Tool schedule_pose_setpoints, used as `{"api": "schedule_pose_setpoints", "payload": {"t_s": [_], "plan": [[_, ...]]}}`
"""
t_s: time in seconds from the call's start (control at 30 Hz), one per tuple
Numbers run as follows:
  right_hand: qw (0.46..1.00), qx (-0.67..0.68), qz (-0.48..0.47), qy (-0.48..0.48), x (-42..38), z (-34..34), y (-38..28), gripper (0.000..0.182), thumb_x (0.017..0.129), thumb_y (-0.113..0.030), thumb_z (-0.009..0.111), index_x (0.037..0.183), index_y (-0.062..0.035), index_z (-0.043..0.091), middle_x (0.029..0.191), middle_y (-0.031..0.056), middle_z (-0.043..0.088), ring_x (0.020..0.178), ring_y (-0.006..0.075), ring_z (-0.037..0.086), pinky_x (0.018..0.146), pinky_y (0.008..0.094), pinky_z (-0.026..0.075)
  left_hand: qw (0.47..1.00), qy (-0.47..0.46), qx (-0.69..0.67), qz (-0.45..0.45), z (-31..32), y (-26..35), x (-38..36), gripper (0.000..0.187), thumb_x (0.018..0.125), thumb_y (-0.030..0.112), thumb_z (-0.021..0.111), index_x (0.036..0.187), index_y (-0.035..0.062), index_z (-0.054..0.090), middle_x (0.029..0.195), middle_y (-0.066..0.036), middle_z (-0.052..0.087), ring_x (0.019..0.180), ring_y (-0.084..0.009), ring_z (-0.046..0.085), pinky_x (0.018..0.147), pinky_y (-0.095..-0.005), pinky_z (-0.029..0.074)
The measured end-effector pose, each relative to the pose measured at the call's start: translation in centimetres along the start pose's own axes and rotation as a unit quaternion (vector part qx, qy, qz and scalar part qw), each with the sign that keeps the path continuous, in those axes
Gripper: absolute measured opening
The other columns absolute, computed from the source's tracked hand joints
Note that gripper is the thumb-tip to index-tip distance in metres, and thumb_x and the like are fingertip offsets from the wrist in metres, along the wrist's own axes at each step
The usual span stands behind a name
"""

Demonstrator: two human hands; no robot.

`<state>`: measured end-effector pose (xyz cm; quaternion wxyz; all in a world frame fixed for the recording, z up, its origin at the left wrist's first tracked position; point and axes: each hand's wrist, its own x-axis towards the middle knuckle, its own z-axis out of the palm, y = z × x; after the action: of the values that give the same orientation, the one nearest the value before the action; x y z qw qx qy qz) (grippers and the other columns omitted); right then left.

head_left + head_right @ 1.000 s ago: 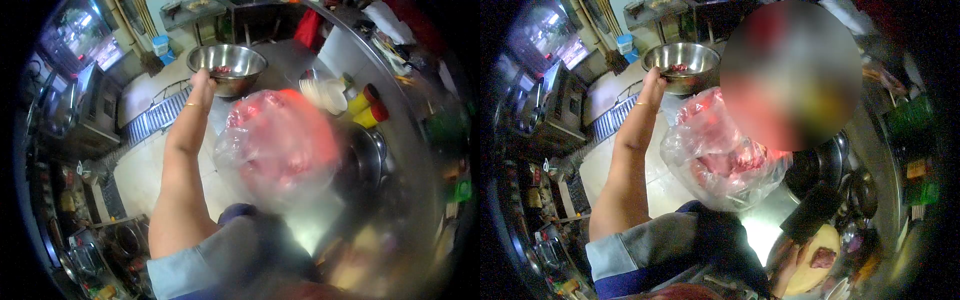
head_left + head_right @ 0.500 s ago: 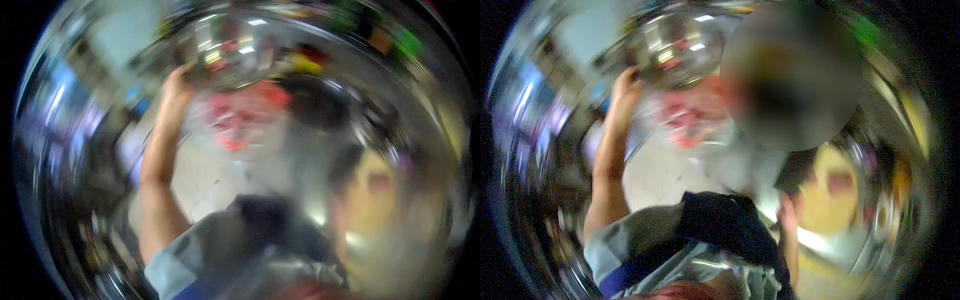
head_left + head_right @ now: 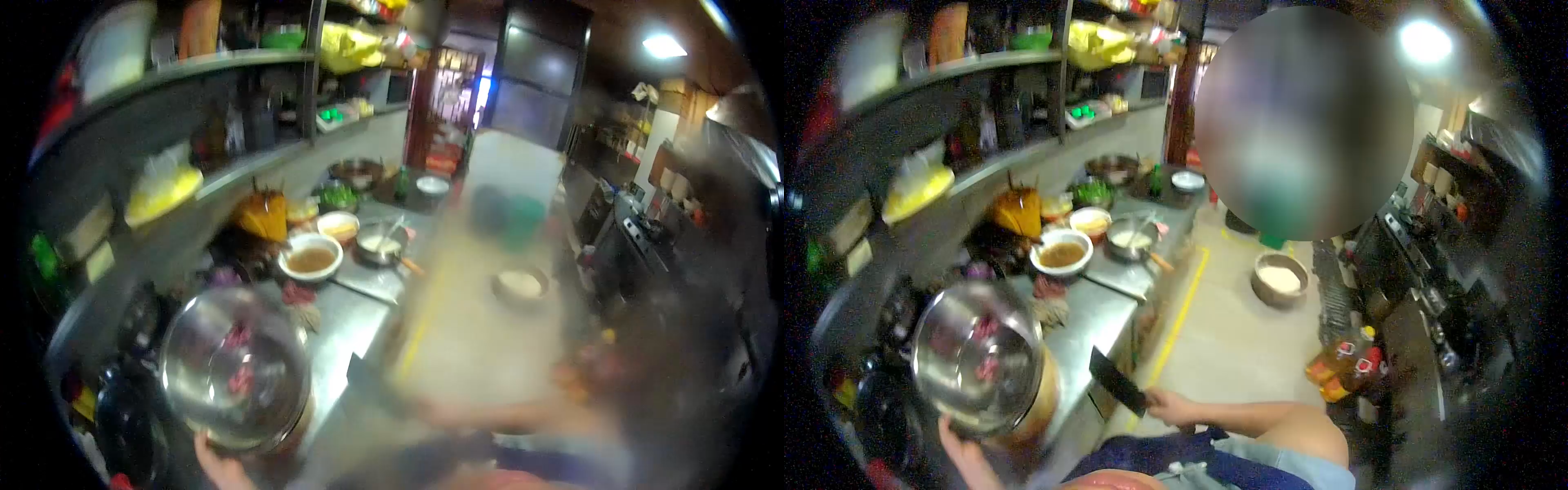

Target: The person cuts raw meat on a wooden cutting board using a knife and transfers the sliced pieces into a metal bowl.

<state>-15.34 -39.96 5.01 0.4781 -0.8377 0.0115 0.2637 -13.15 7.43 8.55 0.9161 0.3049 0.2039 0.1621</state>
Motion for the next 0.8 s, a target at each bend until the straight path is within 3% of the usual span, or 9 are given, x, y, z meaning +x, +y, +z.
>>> {"api": "schedule_pose_setpoints", "payload": {"t_s": [0.03,0.1,0.17,0.23,0.27,0.37,0.43,0.5,0.8], "plan": [[0.996,0.025,0.016,0.079,-3.8,-1.4,-2.3,0.043,0.092,-0.021,0.059,0.131,-0.0071,0.046,0.08,0.0079,0.058,0.06,0.0162,0.058,0.054,0.0341,0.051,0.999,0.004,0.005,-0.035,3.4,-1.8,-1.3,0.057,0.085,0.026,0.062,0.136,0.0042,0.048,0.136,-0.013,0.049,0.125,-0.0302,0.047,0.106,-0.0462,0.04],[0.993,0.055,0.093,0.052,-6.2,-5.1,-1.4,0.041,0.091,-0.016,0.06,0.128,-0.0072,0.048,0.079,0.0057,0.056,0.056,0.0142,0.056,0.05,0.0317,0.049,0.909,-0.199,0.288,0.225,5.7,-7.3,-4.6,0.051,0.084,0.018,0.061,0.133,0.0056,0.05,0.136,-0.013,0.049,0.128,-0.0292,0.045,0.109,-0.0434,0.038],[0.979,0.131,0.118,0.103,-4.1,-5.8,1.7,0.037,0.09,-0.013,0.06,0.125,-0.0067,0.049,0.079,0.0052,0.056,0.055,0.0132,0.054,0.048,0.0306,0.048,0.968,-0.159,0.188,0.043,8.5,-11.7,-1.1,0.046,0.083,0.011,0.061,0.128,0.005,0.053,0.13,-0.013,0.054,0.123,-0.0292,0.05,0.105,-0.0445,0.042],[0.966,0.168,0.123,0.156,-2.7,-5.7,3.3,0.034,0.09,-0.01,0.06,0.122,-0.006,0.049,0.079,0.0051,0.057,0.055,0.0129,0.054,0.047,0.0298,0.047,0.972,0.019,0.029,-0.232,10.8,-14.1,3.7,0.043,0.082,0.006,0.061,0.124,0.0046,0.056,0.124,-0.012,0.059,0.117,-0.0291,0.056,0.101,-0.0456,0.047],[0.961,0.171,0.119,0.183,-1.8,-5.7,4.0,0.034,0.09,-0.008,0.06,0.121,-0.0055,0.048,0.078,0.0053,0.057,0.055,0.013,0.054,0.046,0.0297,0.046,0.967,-0.008,0.023,-0.254,10.2,-16.9,5.9,0.043,0.081,0.006,0.061,0.124,0.0051,0.056,0.121,-0.011,0.061,0.114,-0.0291,0.058,0.098,-0.0463,0.048],[0.939,0.234,0.146,0.207,-0.9,-8.5,6.5,0.035,0.091,-0.008,0.058,0.124,-0.0054,0.046,0.082,0.0068,0.06,0.057,0.0137,0.055,0.047,0.0293,0.046,0.97,0.028,0.086,-0.227,14.4,-21.1,5.8,0.047,0.08,0.0,0.059,0.127,0.0064,0.054,0.117,-0.013,0.062,0.107,-0.0325,0.061,0.092,-0.0526,0.052],[0.893,0.35,0.164,0.231,-0.8,-10.6,8.6,0.037,0.093,-0.009,0.058,0.127,-0.0055,0.045,0.084,0.007,0.062,0.059,0.0137,0.056,0.049,0.028,0.045,0.969,-0.035,0.044,-0.24,16.8,-22.5,6.3,0.046,0.081,-0.005,0.057,0.126,0.001,0.052,0.114,-0.016,0.062,0.101,-0.0286,0.065,0.087,-0.0416,0.058],[0.898,0.262,0.116,0.332,-0.5,-11.0,6.8,0.041,0.093,-0.01,0.058,0.131,-0.0057,0.043,0.085,0.0066,0.062,0.061,0.0129,0.056,0.051,0.0268,0.045,0.97,-0.042,0.062,-0.23,16.6,-25.6,7.5,0.042,0.083,-0.005,0.053,0.124,-0.0008,0.051,0.112,-0.015,0.063,0.096,-0.0258,0.066,0.085,-0.0396,0.058],[0.92,0.196,0.148,0.306,3.7,-19.1,3.4,0.03,0.091,-0.004,0.056,0.119,-0.0061,0.046,0.082,0.0035,0.057,0.063,0.0085,0.053,0.051,0.0232,0.044,0.978,0.105,0.044,-0.177,18.7,-29.8,11.7,0.027,0.084,-0.006,0.051,0.11,0.0002,0.058,0.102,-0.013,0.065,0.088,-0.0261,0.066,0.08,-0.0382,0.057]]}}
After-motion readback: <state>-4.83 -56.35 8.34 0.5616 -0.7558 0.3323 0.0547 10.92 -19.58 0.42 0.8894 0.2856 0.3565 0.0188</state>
